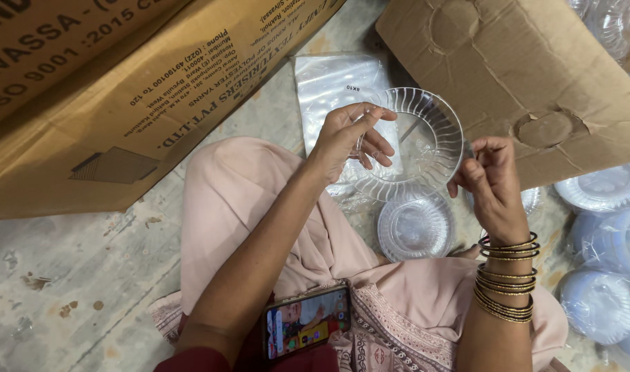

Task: The person sits on the floor and unpacks clear plastic plates from cardboard boxes. They remove individual plates from plastic wrapping, inspect them, and place them on the floor. The person handles multiple plates one at a time, occasionally stacking them.

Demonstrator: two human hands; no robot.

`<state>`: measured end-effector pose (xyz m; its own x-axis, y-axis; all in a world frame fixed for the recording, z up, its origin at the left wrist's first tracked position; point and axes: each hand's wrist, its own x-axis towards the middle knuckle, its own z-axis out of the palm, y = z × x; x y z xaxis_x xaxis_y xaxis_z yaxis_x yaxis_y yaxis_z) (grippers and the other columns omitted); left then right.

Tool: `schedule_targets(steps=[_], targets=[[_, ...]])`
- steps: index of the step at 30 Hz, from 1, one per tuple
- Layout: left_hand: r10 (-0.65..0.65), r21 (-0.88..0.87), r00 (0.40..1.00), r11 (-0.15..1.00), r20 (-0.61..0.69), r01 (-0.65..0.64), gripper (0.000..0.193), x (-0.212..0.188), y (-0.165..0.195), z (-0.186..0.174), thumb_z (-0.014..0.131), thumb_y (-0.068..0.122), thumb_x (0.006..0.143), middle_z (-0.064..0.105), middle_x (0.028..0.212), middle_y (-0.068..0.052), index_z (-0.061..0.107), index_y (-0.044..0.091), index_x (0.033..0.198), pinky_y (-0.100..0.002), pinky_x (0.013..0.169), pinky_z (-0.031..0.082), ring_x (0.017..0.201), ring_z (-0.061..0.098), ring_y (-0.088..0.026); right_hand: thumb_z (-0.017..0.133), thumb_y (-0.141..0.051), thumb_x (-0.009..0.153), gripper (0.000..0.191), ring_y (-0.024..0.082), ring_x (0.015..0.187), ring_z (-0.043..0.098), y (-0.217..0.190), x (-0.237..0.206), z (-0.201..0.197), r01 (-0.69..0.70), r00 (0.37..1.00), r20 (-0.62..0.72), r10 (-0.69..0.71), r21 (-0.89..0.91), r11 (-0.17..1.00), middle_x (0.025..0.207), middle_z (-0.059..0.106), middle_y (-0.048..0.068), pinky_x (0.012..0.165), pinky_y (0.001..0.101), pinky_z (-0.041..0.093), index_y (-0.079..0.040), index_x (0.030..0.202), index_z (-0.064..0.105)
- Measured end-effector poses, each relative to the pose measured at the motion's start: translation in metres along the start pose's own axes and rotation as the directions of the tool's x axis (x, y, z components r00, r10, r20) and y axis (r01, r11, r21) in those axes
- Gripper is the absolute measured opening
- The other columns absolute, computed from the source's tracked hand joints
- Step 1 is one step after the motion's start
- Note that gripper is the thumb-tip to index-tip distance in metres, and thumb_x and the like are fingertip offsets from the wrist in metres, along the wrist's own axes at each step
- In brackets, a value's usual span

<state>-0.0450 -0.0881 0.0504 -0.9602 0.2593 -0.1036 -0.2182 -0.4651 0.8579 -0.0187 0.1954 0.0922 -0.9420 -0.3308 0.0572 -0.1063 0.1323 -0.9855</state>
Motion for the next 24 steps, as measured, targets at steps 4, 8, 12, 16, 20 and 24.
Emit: schedule_targets(steps=[4,8,12,16,20,24], targets=[[0.014,-0.024,0.999,1.0,0.031,-0.013,0.048,0.0,-0.004,-0.001,0.057,0.042,0.102,0.076,0.078,-0.02,0.066,-0.001,0.12,-0.026,0.043,0.051,0.063,0.078,-0.025,0.049,-0.023,0.118,0.018,0.009,0.072,0.045,0.008,-0.001,-0.002,0.006,0.998,-0.056,-0.002,0.078,0.997,0.087,0.049,0.001,0.067,0.0282,0.05,-0.006,0.124,0.045],[-0.038,-0.004,0.999,0.999,-0.003,0.038,0.045,0.001,-0.013,-0.005,0.056,0.038,0.102,0.075,0.076,-0.018,0.066,-0.002,0.12,-0.027,0.044,0.051,0.062,0.077,-0.023,0.047,-0.023,0.116,0.02,0.011,0.076,0.053,0.011,-0.001,0.001,-0.039,0.994,-0.11,0.023,-0.149,0.988,0.091,0.057,0.005,0.071,0.0282,0.049,-0.005,0.123,0.053],[-0.038,-0.109,0.999,0.993,-0.037,0.034,0.039,0.004,-0.015,0.004,0.058,0.029,0.104,0.072,0.073,-0.017,0.066,-0.006,0.119,-0.032,0.052,0.055,0.064,0.074,-0.024,0.055,-0.013,0.102,0.028,0.013,0.096,0.058,-0.002,0.001,0.008,-0.018,0.999,-0.046,0.004,-0.303,0.953,0.116,0.061,0.01,0.082,0.0274,0.053,-0.002,0.129,0.056],[-0.108,-0.084,0.993,0.991,-0.055,0.103,0.037,-0.002,-0.006,0.015,0.056,0.031,0.101,0.072,0.072,-0.017,0.066,-0.003,0.115,-0.03,0.046,0.05,0.06,0.074,-0.024,0.05,-0.01,0.103,0.033,0.013,0.085,0.058,-0.019,-0.001,0.017,-0.032,0.999,-0.045,0.022,-0.217,0.976,0.107,0.06,0.007,0.073,0.0278,0.054,-0.005,0.134,0.043],[-0.14,-0.06,0.988,0.989,-0.071,0.136,0.038,-0.01,-0.004,0.019,0.057,0.033,0.101,0.073,0.073,-0.016,0.066,-0.001,0.116,-0.027,0.046,0.048,0.06,0.073,-0.022,0.048,-0.018,0.108,0.021,0.014,0.069,0.058,-0.028,-0.009,0.021,-0.078,0.995,-0.077,0.056,-0.321,0.944,0.081,0.058,0.007,0.065,0.029,0.051,-0.004,0.123,0.045],[-0.128,-0.074,0.99,0.99,-0.06,0.123,0.036,-0.013,-0.008,0.019,0.059,0.032,0.099,0.073,0.074,-0.016,0.065,0.003,0.119,-0.026,0.046,0.048,0.06,0.073,-0.022,0.049,-0.016,0.11,0.018,0.015,0.076,0.061,-0.037,-0.014,0.014,0.145,0.985,-0.021,-0.171,-0.438,0.887,0.083,0.06,0.006,0.071,0.0296,0.052,-0.003,0.102,0.058]])
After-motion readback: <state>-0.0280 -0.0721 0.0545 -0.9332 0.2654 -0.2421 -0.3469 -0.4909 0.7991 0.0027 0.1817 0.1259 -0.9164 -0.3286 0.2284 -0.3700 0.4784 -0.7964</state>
